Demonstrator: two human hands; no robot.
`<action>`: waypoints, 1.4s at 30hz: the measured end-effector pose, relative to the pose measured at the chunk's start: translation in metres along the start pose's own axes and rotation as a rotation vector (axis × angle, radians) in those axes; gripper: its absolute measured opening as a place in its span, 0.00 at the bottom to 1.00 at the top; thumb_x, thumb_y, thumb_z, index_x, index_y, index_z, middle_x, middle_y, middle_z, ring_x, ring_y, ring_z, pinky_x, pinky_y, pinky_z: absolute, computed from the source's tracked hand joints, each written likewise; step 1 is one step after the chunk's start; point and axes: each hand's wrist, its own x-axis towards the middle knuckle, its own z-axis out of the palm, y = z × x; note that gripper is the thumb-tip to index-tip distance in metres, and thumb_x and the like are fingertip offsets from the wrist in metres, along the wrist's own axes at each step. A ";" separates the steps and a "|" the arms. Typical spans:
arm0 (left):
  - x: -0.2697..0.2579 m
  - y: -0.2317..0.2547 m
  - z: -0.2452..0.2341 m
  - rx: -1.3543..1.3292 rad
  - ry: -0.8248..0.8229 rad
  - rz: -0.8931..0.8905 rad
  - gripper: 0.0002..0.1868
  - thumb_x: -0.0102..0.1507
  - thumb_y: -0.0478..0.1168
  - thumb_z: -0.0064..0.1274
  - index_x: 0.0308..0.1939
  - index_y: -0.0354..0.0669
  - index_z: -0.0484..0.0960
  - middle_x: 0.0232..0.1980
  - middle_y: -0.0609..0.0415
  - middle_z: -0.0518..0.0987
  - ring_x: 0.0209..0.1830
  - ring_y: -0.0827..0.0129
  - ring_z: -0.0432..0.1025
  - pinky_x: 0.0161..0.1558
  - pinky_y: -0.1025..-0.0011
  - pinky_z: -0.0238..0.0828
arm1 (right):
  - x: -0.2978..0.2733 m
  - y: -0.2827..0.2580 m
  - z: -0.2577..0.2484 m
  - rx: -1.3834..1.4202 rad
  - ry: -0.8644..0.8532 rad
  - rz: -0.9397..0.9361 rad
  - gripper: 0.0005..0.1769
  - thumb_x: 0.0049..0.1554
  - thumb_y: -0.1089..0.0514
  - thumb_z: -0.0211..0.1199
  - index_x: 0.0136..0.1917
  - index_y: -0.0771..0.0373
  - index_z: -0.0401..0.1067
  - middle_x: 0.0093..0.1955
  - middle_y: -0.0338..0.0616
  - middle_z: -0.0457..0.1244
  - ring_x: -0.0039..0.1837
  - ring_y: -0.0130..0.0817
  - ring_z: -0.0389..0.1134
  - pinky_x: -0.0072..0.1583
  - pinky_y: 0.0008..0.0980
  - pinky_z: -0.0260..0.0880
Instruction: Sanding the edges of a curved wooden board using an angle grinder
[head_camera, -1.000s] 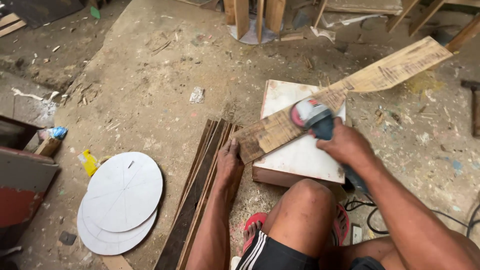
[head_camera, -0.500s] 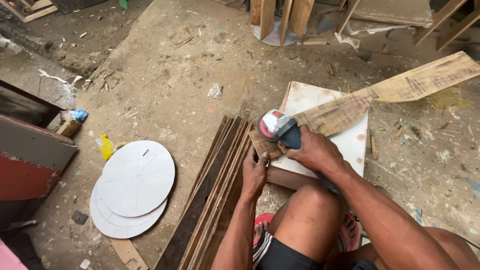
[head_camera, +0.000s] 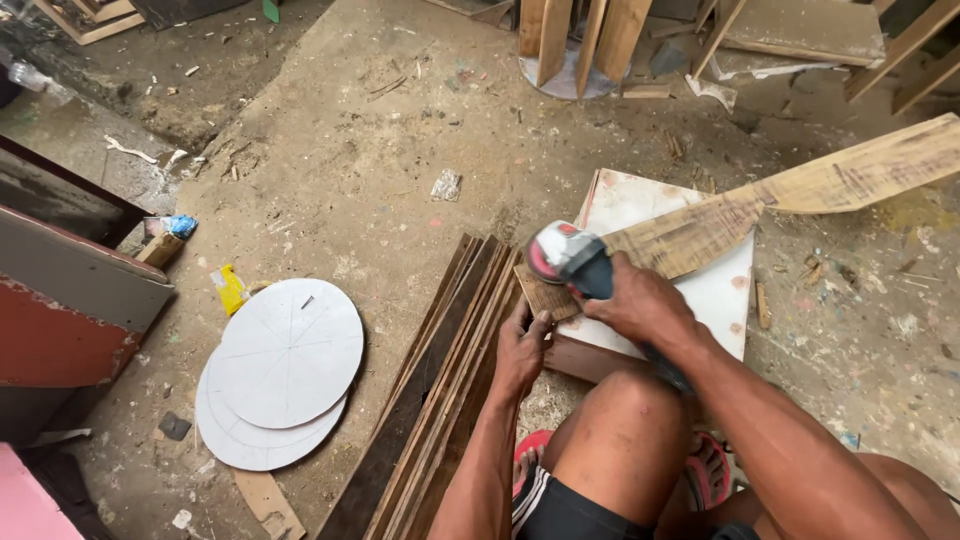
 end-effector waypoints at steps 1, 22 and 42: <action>-0.002 0.003 -0.001 -0.012 -0.029 0.000 0.30 0.71 0.40 0.46 0.78 0.42 0.62 0.59 0.29 0.76 0.56 0.44 0.74 0.51 0.50 0.78 | -0.011 -0.007 -0.009 0.053 -0.024 0.023 0.34 0.52 0.42 0.64 0.64 0.64 0.62 0.61 0.76 0.65 0.67 0.69 0.66 0.68 0.61 0.65; -0.003 0.000 -0.007 -0.156 -0.035 -0.088 0.33 0.69 0.41 0.51 0.79 0.52 0.63 0.53 0.51 0.79 0.44 0.69 0.74 0.42 0.71 0.80 | 0.014 0.058 -0.003 0.021 0.069 0.128 0.38 0.51 0.38 0.63 0.66 0.63 0.61 0.58 0.73 0.67 0.64 0.68 0.69 0.65 0.63 0.67; -0.013 0.023 -0.005 -0.065 -0.053 -0.127 0.35 0.68 0.41 0.50 0.79 0.52 0.60 0.51 0.53 0.79 0.45 0.70 0.73 0.42 0.75 0.77 | 0.020 0.067 0.006 0.032 0.044 0.004 0.47 0.53 0.32 0.60 0.72 0.66 0.55 0.57 0.72 0.67 0.62 0.69 0.69 0.62 0.64 0.69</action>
